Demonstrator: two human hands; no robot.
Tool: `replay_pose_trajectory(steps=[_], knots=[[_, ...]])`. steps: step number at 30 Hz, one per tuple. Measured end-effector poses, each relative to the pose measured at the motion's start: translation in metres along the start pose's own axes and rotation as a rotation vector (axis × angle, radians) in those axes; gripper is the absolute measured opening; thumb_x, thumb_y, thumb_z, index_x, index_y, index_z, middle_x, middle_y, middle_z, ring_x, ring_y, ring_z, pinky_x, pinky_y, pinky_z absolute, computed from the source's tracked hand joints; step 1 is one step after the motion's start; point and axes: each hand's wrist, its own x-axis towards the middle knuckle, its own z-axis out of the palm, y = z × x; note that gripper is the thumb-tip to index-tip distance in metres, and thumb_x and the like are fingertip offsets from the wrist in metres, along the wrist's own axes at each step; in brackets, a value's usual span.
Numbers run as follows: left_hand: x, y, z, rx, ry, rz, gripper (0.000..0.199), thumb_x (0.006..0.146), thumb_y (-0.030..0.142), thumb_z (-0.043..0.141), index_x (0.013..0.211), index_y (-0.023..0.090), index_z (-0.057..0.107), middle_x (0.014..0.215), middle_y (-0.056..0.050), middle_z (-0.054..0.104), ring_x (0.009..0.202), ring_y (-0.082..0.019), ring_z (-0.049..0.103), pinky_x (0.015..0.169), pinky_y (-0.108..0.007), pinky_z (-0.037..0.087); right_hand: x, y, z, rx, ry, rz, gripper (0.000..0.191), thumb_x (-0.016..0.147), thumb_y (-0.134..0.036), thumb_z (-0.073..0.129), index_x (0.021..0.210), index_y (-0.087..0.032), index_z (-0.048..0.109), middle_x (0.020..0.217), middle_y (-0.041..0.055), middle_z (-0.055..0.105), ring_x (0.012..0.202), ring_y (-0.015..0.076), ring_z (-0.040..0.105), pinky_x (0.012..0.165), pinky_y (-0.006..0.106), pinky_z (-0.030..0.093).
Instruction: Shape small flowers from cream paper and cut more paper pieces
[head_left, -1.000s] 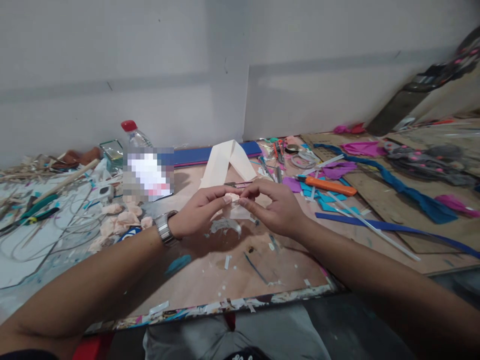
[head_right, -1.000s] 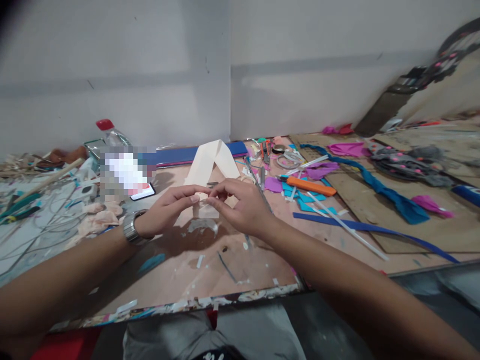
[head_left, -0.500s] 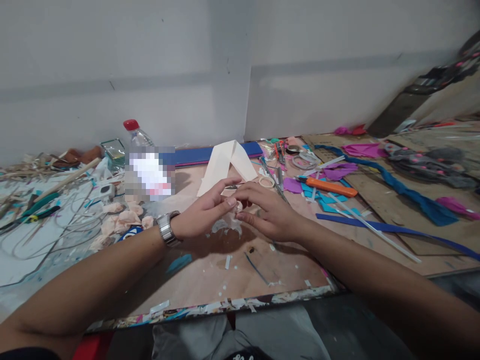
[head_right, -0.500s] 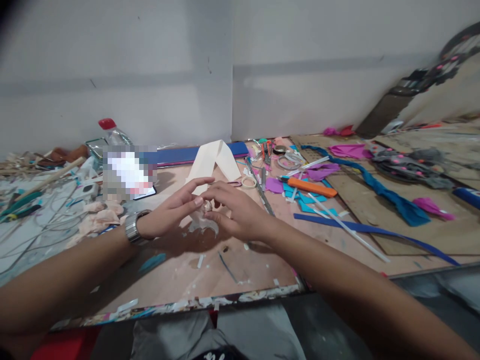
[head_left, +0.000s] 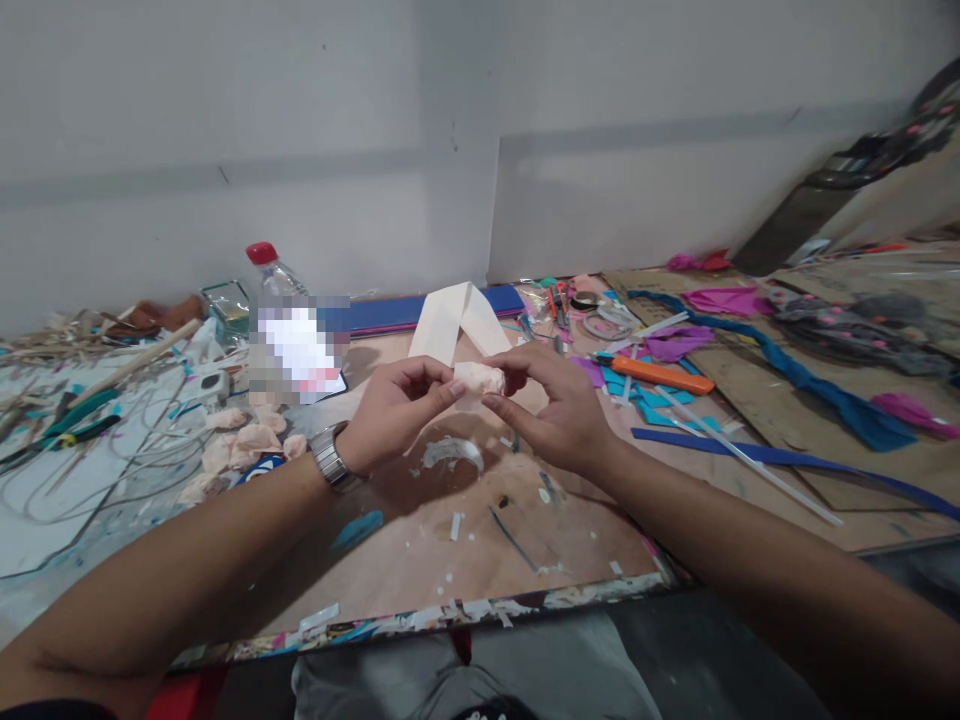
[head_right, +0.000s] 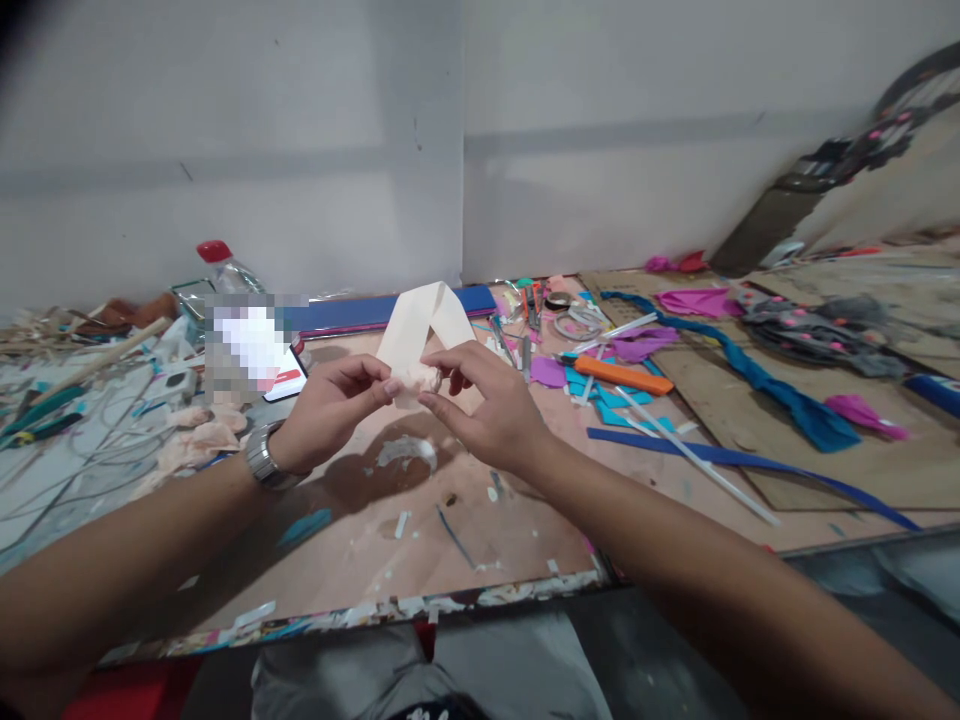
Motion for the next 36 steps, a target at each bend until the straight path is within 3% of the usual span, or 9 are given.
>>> replay_pose_trajectory(steps=[11,21,23,27,31,36], knots=[[-0.0004,-0.0018,-0.001,-0.027,0.016,0.006,0.035,0.082,0.049,0.084,0.079,0.016,0.07,0.068,0.0,0.059,0.061,-0.01,0.045,0.055,-0.023,0.033,-0.001,-0.0025,0.0002,0.151,0.016,0.172,0.028,0.097,-0.042,0.071,0.116,-0.023,0.072,0.089,0.0026,0.066,0.077,0.0157,0.06,0.072,0.031,0.051],[-0.0012,-0.0007,-0.0031,0.17,-0.104,-0.019,0.037,0.085,0.049,0.081,0.078,0.016,0.067,0.066,0.001,0.058,0.061,-0.011,0.047,0.058,-0.025,0.036,-0.0014,0.0002,0.0018,0.216,0.012,0.25,0.032,0.095,-0.046,0.07,0.115,-0.021,0.073,0.088,0.0038,0.067,0.077,0.0163,0.059,0.071,0.032,0.049],[-0.0012,-0.0022,-0.0022,0.145,-0.069,0.016,0.035,0.086,0.047,0.081,0.083,0.017,0.063,0.074,0.0,0.059,0.067,-0.012,0.05,0.062,-0.025,0.041,-0.002,0.0009,0.0033,0.252,0.031,0.272,0.033,0.095,-0.044,0.071,0.118,-0.021,0.069,0.088,0.0026,0.065,0.076,0.0154,0.057,0.07,0.031,0.049],[-0.0023,-0.0036,-0.0005,0.101,-0.02,0.157,0.04,0.085,0.041,0.083,0.109,0.021,0.058,0.11,-0.006,0.062,0.094,-0.016,0.059,0.081,-0.027,0.051,-0.0017,-0.0002,0.0041,0.283,0.047,0.277,0.037,0.091,-0.039,0.075,0.119,-0.022,0.058,0.086,-0.0008,0.061,0.07,0.013,0.056,0.064,0.028,0.047],[-0.0033,-0.0036,-0.0009,0.151,-0.163,0.184,0.037,0.09,0.039,0.079,0.117,0.02,0.062,0.117,-0.009,0.066,0.103,-0.018,0.063,0.087,-0.03,0.051,-0.0007,-0.0039,0.0003,0.166,-0.047,0.219,0.022,0.092,-0.037,0.072,0.099,-0.022,0.059,0.079,-0.0016,0.061,0.064,0.0121,0.055,0.06,0.027,0.044],[-0.0025,-0.0049,-0.0012,0.202,-0.257,0.104,0.036,0.094,0.04,0.074,0.121,0.018,0.067,0.122,-0.012,0.071,0.104,-0.02,0.068,0.089,-0.032,0.053,-0.0012,-0.0057,-0.0028,0.066,-0.116,0.184,0.023,0.094,-0.043,0.071,0.1,-0.021,0.066,0.077,-0.0006,0.066,0.065,0.0127,0.058,0.06,0.027,0.045]])
